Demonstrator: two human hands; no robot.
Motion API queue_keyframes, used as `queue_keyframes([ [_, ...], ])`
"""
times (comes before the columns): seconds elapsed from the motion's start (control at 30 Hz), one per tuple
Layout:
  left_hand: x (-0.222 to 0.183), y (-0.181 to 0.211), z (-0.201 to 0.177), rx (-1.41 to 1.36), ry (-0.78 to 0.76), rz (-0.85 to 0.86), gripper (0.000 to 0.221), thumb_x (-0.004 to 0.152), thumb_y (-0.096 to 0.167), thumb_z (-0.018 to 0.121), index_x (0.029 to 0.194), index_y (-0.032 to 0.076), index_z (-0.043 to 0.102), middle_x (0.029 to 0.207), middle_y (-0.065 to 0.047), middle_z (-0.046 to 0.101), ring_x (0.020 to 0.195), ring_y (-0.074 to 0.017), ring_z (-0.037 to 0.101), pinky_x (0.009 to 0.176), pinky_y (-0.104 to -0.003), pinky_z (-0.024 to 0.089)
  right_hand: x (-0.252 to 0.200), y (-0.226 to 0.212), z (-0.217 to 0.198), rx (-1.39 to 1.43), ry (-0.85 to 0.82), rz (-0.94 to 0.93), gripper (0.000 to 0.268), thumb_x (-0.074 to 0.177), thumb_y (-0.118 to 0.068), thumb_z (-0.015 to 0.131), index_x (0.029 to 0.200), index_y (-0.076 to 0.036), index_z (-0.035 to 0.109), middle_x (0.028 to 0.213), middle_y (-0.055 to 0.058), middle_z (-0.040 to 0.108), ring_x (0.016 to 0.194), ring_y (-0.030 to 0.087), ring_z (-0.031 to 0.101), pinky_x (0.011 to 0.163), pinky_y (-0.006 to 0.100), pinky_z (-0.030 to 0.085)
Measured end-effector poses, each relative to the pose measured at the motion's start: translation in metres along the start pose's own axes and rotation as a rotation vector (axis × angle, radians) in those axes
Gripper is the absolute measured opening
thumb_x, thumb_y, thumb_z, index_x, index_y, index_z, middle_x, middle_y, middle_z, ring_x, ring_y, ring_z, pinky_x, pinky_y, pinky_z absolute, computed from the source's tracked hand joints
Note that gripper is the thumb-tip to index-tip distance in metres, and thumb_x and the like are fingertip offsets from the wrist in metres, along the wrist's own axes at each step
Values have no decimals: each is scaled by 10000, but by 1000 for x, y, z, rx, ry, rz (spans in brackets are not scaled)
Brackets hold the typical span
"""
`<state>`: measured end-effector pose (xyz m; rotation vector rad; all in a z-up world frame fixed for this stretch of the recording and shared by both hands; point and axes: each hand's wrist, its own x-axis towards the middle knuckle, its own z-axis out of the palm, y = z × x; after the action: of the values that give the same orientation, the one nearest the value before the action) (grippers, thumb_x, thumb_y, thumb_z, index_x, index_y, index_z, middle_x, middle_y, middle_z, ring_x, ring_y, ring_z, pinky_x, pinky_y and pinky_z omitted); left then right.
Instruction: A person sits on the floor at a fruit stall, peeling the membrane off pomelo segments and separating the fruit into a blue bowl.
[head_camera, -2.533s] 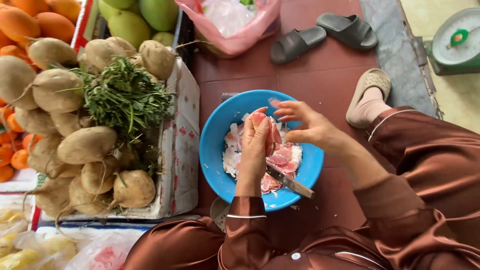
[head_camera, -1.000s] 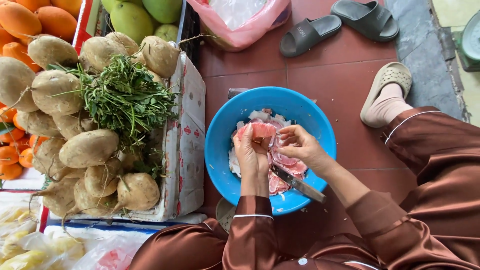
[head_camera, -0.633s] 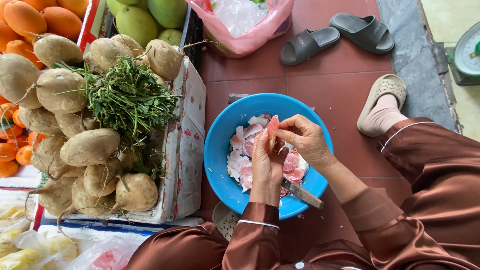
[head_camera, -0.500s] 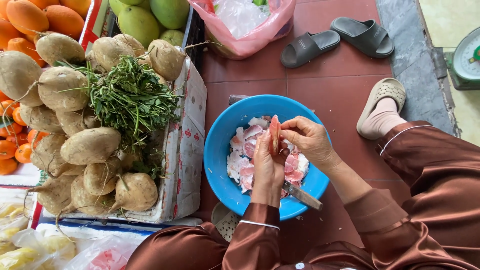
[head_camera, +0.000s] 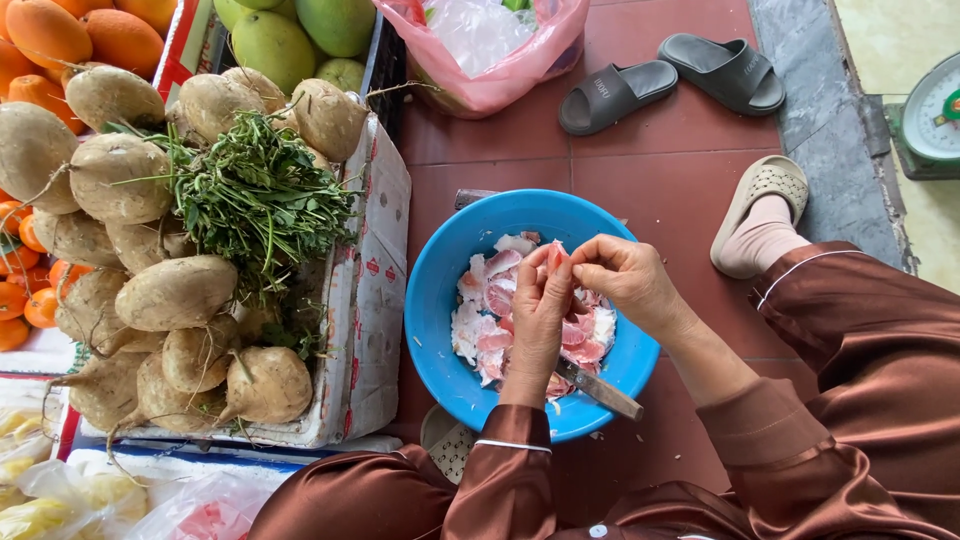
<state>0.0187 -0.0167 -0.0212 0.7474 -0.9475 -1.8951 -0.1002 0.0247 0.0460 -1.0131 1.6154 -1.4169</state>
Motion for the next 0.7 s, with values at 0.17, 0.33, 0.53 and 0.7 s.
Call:
queue_keyframes([
  [0.17, -3, 3, 3, 273, 39, 165, 397, 1012, 305, 685, 1360, 126, 615, 866, -146, 673, 556, -192, 690, 459, -237, 508, 0, -8, -1, -321, 84, -208, 95, 808, -24, 755, 896, -52, 778, 658, 74, 667, 592, 129, 620, 521, 238, 494],
  [0.33, -3, 7, 4, 424, 24, 262, 374, 1016, 367, 638, 1303, 129, 672, 935, -151, 676, 739, -232, 706, 590, -311, 586, -2, -8, -4, -387, 94, -257, 59, 836, -56, 750, 869, -87, 788, 642, 57, 661, 589, 119, 612, 520, 250, 492],
  [0.53, -12, 16, 16, 412, -33, 300, 499, 1057, 479, 506, 1414, 139, 580, 760, -94, 596, 682, -190, 620, 601, -313, 571, -6, -9, -2, -305, 15, -217, 79, 853, -45, 713, 855, -69, 789, 631, 77, 700, 609, 145, 639, 538, 273, 519],
  [0.7, -11, 9, 14, 231, -5, 235, 365, 1099, 379, 469, 1283, 123, 653, 511, -12, 499, 504, -106, 524, 524, -211, 486, -7, -11, 0, -279, 10, -176, 83, 869, -62, 714, 880, -65, 797, 642, 66, 716, 626, 115, 633, 548, 265, 531],
])
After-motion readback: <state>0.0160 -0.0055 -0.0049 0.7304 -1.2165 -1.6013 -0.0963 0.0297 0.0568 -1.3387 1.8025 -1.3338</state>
